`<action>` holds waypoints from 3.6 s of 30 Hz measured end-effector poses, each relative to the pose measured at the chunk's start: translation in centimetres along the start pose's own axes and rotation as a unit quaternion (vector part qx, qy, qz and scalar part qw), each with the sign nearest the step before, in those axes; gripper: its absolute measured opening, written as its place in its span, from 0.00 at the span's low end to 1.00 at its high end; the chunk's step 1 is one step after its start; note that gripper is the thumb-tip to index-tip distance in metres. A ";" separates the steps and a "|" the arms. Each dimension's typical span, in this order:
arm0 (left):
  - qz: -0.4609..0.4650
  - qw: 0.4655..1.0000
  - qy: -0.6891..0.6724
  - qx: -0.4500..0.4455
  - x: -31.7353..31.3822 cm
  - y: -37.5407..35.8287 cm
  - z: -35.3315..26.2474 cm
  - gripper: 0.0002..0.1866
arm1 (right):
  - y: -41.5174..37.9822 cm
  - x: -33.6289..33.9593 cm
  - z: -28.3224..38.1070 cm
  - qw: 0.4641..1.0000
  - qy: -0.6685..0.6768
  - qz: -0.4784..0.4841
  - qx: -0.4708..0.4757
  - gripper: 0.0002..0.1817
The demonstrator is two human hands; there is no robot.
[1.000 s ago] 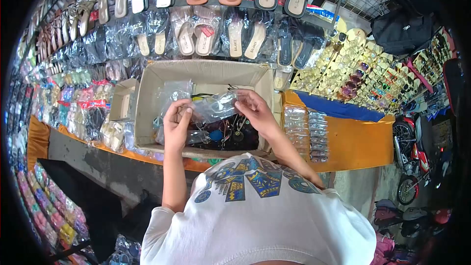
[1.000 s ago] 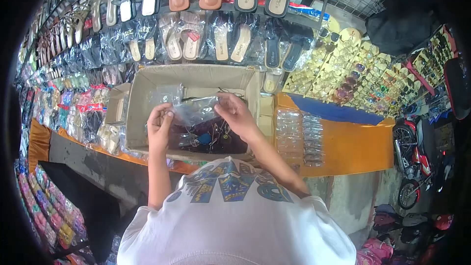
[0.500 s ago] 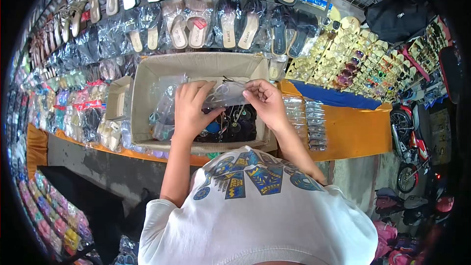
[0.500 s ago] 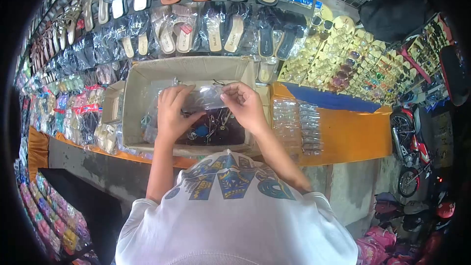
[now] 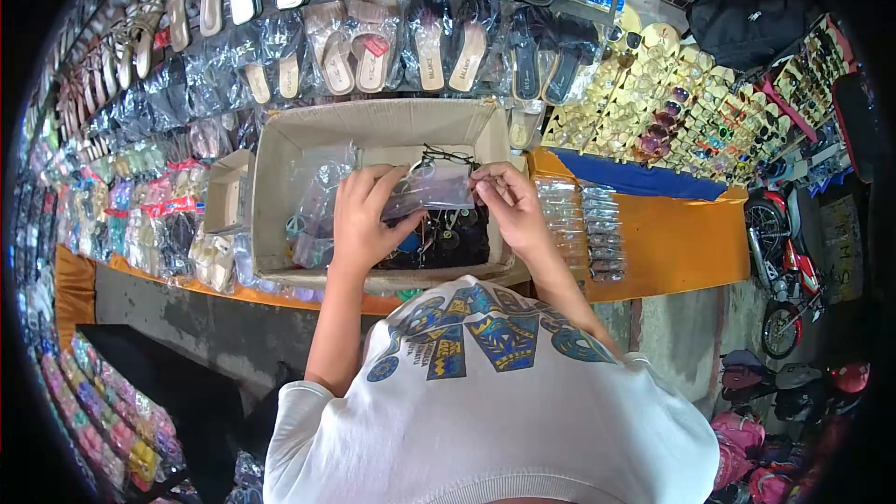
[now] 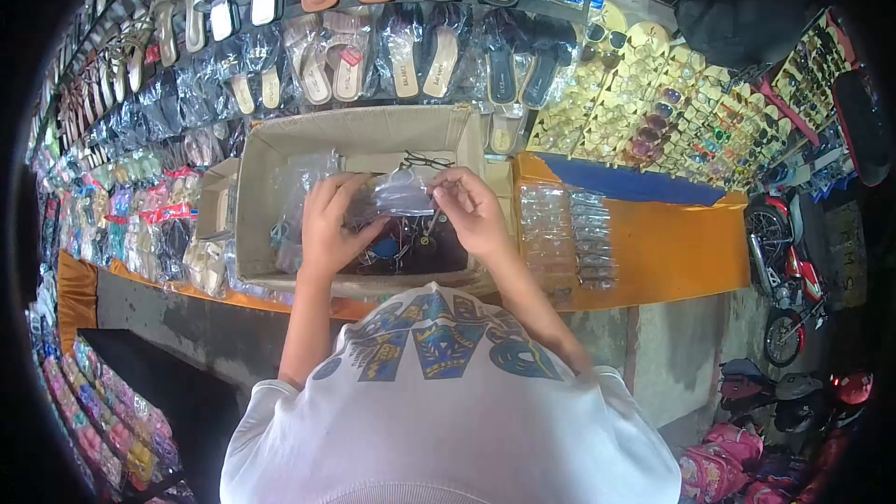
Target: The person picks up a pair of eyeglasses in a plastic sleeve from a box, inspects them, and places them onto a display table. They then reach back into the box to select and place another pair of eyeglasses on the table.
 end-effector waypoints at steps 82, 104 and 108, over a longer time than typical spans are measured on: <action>-0.038 0.990 0.041 0.129 6.8 -7.1 18.0 0.36 | 17.5 6.4 -29.3 0.579 -0.803 0.125 -0.071 0.14; -0.033 0.986 -0.039 0.161 5.6 -7.0 20.1 0.36 | 7.2 1.2 -16.9 0.921 -0.206 -0.153 -0.295 0.15; -0.014 0.988 -0.042 0.147 5.0 -7.0 19.7 0.35 | 3.7 -1.5 -15.5 0.924 -0.220 -0.065 -0.307 0.14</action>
Point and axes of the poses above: each hand's wrist, its own y-axis towards the middle knuckle, its own x-axis out of the back of the hand, z = x × y, the point moved 10 cm from there along y, towards the middle knuckle, and after that the axes turned 9 degrees about -z, right-handed, at the moved point
